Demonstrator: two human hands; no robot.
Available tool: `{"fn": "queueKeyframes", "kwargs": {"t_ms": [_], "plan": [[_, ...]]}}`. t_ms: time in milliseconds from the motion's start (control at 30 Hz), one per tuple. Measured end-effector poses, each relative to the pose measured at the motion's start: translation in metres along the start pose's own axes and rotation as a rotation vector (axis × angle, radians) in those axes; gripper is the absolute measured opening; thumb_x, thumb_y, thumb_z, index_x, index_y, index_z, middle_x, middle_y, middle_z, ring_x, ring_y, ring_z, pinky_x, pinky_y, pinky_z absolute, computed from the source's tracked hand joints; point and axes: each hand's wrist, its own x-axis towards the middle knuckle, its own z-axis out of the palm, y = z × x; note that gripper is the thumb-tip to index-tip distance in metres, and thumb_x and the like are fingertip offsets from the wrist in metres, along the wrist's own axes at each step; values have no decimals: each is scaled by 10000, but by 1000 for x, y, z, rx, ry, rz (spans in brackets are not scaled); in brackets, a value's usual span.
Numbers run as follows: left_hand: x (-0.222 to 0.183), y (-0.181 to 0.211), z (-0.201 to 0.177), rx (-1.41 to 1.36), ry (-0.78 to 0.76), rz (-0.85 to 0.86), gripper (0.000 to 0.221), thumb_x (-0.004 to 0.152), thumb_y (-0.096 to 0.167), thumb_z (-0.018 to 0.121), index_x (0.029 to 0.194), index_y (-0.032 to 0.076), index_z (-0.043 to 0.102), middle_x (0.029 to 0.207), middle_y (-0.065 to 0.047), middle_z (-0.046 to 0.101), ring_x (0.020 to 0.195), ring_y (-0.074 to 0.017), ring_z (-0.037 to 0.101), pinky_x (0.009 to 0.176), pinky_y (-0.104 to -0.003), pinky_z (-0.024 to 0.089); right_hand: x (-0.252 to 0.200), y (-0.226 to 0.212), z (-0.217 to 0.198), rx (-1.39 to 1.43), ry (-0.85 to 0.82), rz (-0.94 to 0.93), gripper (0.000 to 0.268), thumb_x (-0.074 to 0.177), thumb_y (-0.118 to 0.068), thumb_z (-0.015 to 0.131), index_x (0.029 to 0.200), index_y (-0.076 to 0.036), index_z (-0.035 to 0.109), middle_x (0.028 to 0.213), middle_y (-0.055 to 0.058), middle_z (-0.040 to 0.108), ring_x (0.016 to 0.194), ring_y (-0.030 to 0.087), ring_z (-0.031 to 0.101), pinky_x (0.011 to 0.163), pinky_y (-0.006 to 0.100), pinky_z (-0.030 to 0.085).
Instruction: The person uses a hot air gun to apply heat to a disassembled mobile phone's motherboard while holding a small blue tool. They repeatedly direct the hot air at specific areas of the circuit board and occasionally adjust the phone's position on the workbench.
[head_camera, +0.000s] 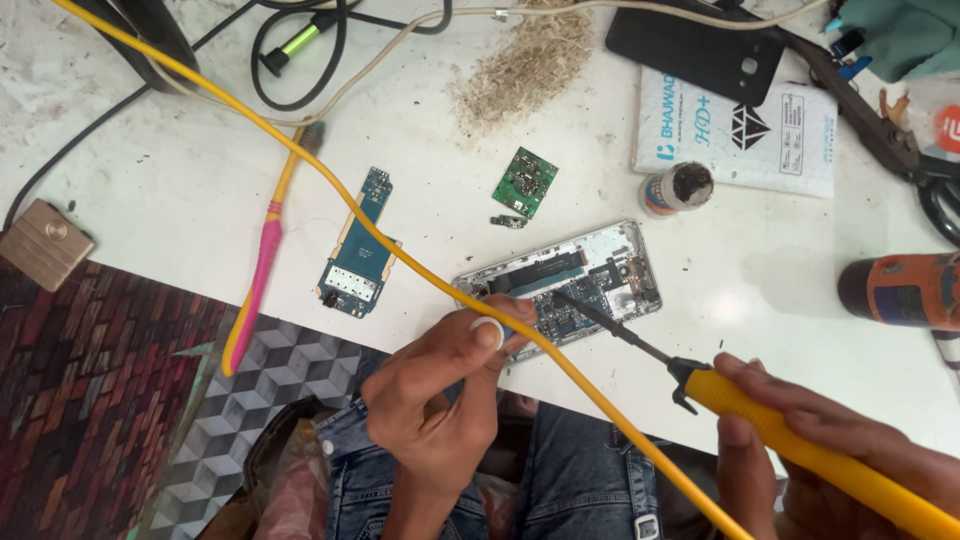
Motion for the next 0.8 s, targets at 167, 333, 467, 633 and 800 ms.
{"fn": "queueKeyframes", "kwargs": {"t_ms": [167,333,467,633,800], "plan": [[-3,-3,2,24,-8,-1,334,1004,-151,643,1249,62,567,1130,-267,744,1078,-340,789,838,-376,667,-40,24,3,51,96,-8,346,959,95,655,1149,-15,388,1142,224,681,1214,306,713,1139,399,579],[-2,1,5,16,-6,-6,317,1011,-163,630,1243,46,573,1139,-272,742,1118,-354,781,814,-361,664,-33,11,3,43,87,-28,361,958,125,641,1168,8,373,1132,261,681,1224,344,712,1176,424,579],[1,2,5,25,-13,10,321,1009,-170,625,1248,39,575,1152,-279,735,1123,-353,776,828,-368,663,-12,-22,8,105,61,-32,355,955,120,621,1170,15,358,1160,281,677,1237,360,703,1136,424,560],[2,4,7,48,-15,55,329,1009,-174,634,1241,55,590,1128,-258,748,1065,-325,787,849,-363,708,-18,-20,5,26,105,19,334,987,106,614,1185,33,356,1155,298,680,1202,372,713,974,395,601],[3,6,7,95,-30,61,344,1000,-167,642,1246,67,594,1122,-257,751,1074,-327,803,822,-345,700,-20,-11,0,40,73,-55,327,1027,118,604,1230,31,363,1205,306,671,1226,392,701,1031,434,603]]}}
